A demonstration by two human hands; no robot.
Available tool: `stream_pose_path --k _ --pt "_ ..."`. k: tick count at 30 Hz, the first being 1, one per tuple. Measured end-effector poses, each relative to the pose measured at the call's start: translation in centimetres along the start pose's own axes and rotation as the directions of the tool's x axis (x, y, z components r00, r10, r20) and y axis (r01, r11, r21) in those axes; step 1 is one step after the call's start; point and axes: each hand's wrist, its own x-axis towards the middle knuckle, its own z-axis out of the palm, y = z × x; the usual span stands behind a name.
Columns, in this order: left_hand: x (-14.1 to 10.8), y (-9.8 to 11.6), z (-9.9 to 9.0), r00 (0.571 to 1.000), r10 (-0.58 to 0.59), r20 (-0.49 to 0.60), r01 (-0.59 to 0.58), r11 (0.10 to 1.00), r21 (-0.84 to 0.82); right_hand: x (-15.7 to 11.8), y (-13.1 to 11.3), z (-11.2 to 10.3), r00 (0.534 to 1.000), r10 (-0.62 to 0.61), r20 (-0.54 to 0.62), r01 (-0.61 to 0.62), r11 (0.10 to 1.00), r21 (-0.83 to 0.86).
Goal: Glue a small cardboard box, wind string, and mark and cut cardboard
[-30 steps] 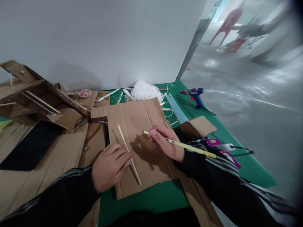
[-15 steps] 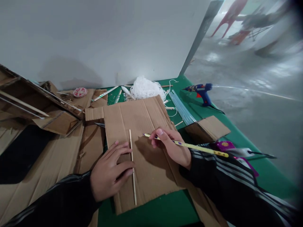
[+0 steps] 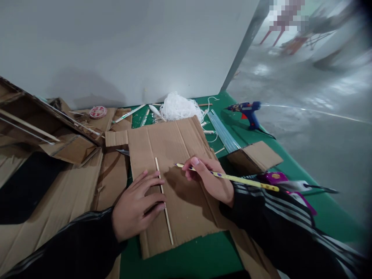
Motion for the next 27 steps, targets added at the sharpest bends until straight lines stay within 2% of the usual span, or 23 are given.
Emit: stream_pose_path --k 12,27 --pt "-0.1 -0.35 0.25 0.999 -0.021 0.028 0.021 1.0 -0.02 -0.04 0.04 -0.03 1.0 0.02 0.011 -0.02 1.0 -0.004" --pt "0.02 -0.4 0.65 1.0 0.008 0.02 -0.007 1.0 -0.01 -0.08 0.21 -0.08 1.0 0.017 0.018 -0.017 1.0 -0.023"
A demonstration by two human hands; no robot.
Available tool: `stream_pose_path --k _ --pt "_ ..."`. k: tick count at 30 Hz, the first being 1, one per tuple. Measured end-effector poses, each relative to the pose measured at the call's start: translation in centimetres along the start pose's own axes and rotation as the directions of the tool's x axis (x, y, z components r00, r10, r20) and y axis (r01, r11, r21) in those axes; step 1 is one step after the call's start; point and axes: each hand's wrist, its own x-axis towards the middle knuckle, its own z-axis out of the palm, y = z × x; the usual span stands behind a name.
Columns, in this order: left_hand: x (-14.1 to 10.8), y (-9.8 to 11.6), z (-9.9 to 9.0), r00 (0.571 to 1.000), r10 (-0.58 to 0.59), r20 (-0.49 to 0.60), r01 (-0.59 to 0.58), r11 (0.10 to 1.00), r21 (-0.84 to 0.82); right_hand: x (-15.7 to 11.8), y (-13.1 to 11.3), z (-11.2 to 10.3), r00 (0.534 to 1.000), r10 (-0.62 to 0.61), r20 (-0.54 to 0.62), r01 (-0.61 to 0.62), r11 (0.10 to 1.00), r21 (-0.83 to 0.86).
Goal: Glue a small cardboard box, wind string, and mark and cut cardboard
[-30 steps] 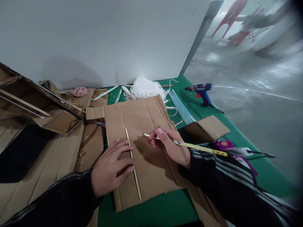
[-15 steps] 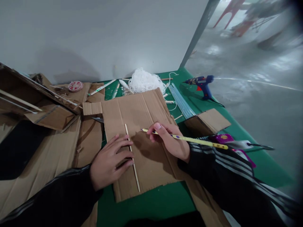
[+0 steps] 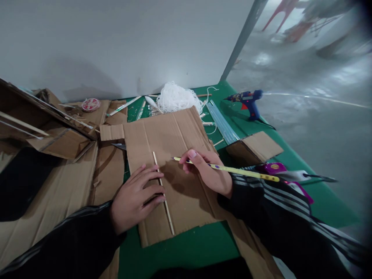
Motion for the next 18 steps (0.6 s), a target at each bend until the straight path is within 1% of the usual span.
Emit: stream_pose_path --k 3,9,18 --pt "-0.01 -0.03 0.1 1.0 -0.005 -0.007 0.005 1.0 -0.002 0.0 0.06 0.02 1.0 0.004 -0.005 -0.003 1.0 0.006" --pt "-0.02 -0.11 0.2 0.998 -0.03 -0.056 0.029 0.999 -0.02 -0.02 -0.04 0.02 1.0 0.003 -0.006 -0.003 1.0 -0.009" --pt "0.03 -0.18 0.24 0.998 -0.026 -0.056 0.024 0.999 -0.044 -0.03 0.07 -0.01 1.0 -0.004 -0.007 0.004 1.0 -0.015"
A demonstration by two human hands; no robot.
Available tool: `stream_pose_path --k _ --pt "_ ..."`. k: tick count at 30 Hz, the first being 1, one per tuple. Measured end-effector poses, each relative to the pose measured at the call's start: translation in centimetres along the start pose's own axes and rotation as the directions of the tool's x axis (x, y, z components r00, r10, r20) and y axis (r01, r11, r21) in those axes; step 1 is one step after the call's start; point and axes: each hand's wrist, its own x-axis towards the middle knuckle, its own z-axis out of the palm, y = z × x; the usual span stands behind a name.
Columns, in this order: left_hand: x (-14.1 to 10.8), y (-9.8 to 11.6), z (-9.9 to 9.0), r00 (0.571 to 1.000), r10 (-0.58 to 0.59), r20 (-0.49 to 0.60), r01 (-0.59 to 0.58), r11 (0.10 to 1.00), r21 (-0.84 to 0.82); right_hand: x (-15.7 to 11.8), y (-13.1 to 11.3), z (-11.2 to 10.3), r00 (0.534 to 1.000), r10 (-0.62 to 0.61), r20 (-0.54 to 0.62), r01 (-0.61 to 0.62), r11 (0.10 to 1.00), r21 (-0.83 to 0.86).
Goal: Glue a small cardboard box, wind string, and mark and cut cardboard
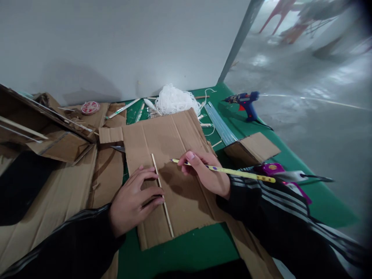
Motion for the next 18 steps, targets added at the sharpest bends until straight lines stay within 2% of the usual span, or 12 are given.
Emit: stream_pose_path --k 18 --pt "0.03 0.21 -0.43 0.999 -0.015 0.032 0.014 0.999 0.032 0.08 -0.04 0.01 1.0 0.001 0.008 -0.001 1.0 0.007"
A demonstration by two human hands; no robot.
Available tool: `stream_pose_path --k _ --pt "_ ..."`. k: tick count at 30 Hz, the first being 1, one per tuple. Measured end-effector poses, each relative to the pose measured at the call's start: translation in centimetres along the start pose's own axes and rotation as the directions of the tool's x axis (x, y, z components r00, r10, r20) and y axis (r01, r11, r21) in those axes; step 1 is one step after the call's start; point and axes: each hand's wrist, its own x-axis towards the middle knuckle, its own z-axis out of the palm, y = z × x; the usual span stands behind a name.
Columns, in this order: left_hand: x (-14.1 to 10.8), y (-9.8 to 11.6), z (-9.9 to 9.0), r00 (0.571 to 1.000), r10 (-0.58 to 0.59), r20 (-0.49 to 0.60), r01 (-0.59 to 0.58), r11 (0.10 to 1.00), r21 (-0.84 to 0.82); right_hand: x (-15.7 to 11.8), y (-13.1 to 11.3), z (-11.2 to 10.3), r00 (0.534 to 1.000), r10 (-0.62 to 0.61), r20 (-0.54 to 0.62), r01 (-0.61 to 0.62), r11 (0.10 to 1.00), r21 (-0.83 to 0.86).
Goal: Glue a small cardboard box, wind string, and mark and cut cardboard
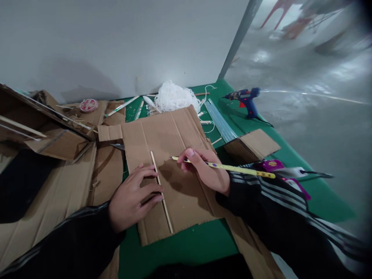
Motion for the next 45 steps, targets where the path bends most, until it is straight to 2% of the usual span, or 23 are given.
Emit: stream_pose_path --k 17,45 --pt "0.09 0.41 0.4 1.0 0.003 -0.019 -0.003 1.0 0.016 -0.05 -0.3 -0.02 1.0 -0.022 0.001 0.022 0.999 -0.048" --pt "-0.01 0.31 0.2 1.0 0.001 0.009 -0.001 1.0 0.004 -0.04 0.14 -0.08 0.999 -0.036 0.014 0.036 0.999 -0.011"
